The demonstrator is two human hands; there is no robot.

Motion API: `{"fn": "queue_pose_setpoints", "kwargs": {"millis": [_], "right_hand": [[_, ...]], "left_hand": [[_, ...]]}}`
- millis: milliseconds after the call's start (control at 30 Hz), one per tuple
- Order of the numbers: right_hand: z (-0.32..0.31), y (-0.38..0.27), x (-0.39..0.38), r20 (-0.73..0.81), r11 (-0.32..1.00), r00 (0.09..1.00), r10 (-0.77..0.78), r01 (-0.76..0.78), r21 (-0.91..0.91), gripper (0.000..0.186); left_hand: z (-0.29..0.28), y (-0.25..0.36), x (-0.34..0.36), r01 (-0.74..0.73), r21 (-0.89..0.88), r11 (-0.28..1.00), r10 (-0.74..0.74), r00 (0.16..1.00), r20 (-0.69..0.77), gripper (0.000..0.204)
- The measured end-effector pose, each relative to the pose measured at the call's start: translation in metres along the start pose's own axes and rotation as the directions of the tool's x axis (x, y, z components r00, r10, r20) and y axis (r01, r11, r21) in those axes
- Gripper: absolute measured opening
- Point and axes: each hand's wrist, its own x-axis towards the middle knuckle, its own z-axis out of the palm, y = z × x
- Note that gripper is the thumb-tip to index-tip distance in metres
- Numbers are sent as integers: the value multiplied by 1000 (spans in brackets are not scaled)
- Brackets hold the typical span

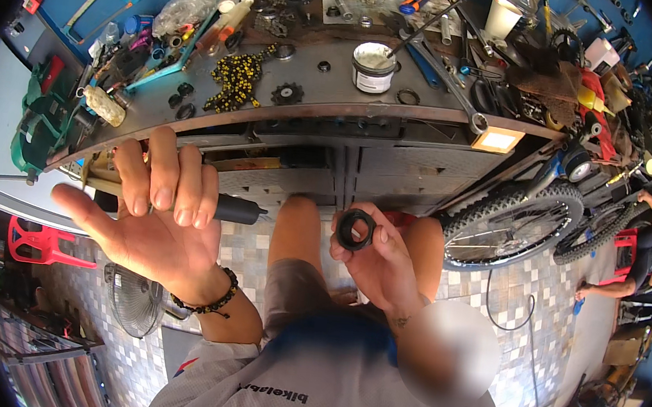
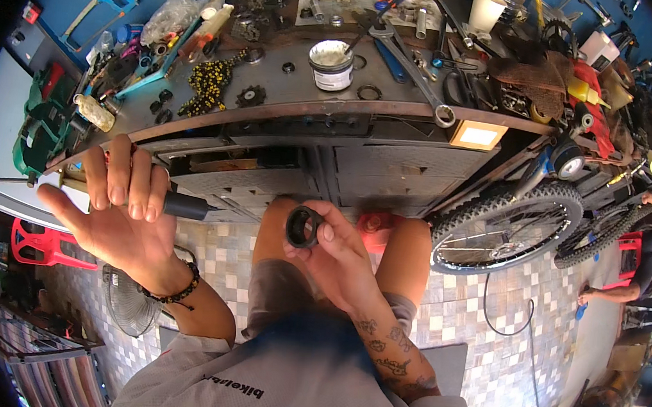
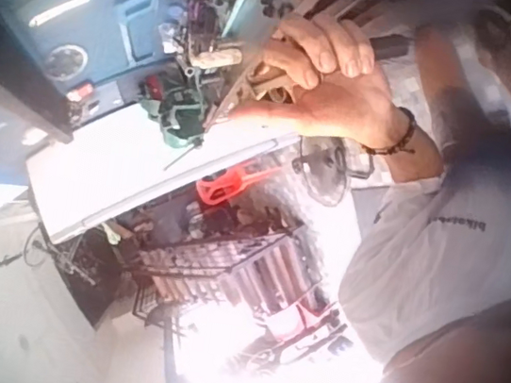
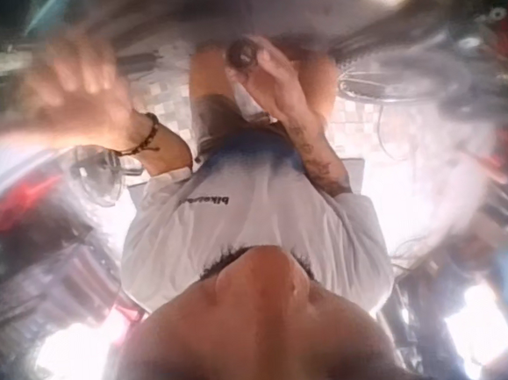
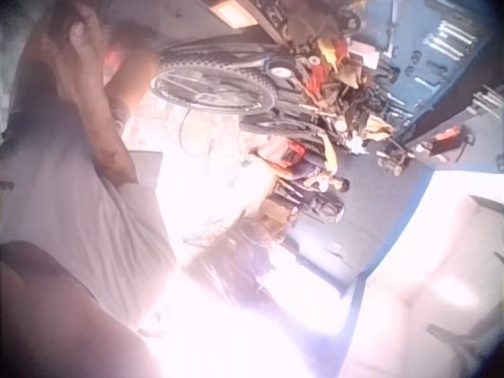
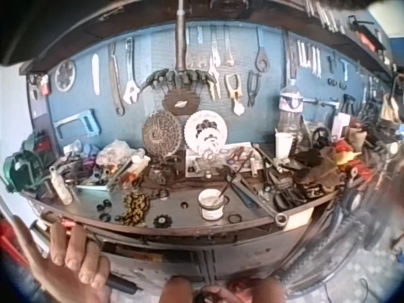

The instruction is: The person adjusts the handlebar grip and brake lever on a bicycle, then moves to a workbench to clean a small metal ring with a cloth. The person uses a hammer to tap the ring and continues wiping it.

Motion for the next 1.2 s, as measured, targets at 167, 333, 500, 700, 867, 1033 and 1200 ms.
{"fn": "queue_pose_setpoints", "kwargs": {"millis": [167, 333, 500, 700, 867, 1033, 1200], "right_hand": [[-3, 1, 2, -98, 997, 992, -78, 75, -32, 57], [1, 1, 8, -34, 989, 989, -145, 145, -10, 54], [2, -2, 8, 76, 993, 990, -116, 117, -1, 57], [5, 5, 4, 7, 986, 996, -89, 87, 144, 59], [6, 3, 1, -69, 999, 998, 7, -3, 53, 64], [6, 3, -5, -104, 967, 993, 63, -35, 251, 71], [4, 5, -8, -113, 980, 991, 78, -55, 192, 69]], "left_hand": [[-1, -3, 0, -57, -160, 986, 32, 987, -155, 61], [0, -17, 3, -96, -224, 970, 56, 982, -178, 62], [8, -26, 1, -91, -245, 965, 65, 992, -110, 63], [22, -41, -5, -68, -201, 977, 79, 996, 51, 65], [26, -51, -4, -4, -150, 989, 28, 987, 161, 59], [28, -58, -6, 59, -150, 987, -23, 973, 228, 63], [30, -59, -10, 105, -80, 991, -81, 963, 258, 64]]}}
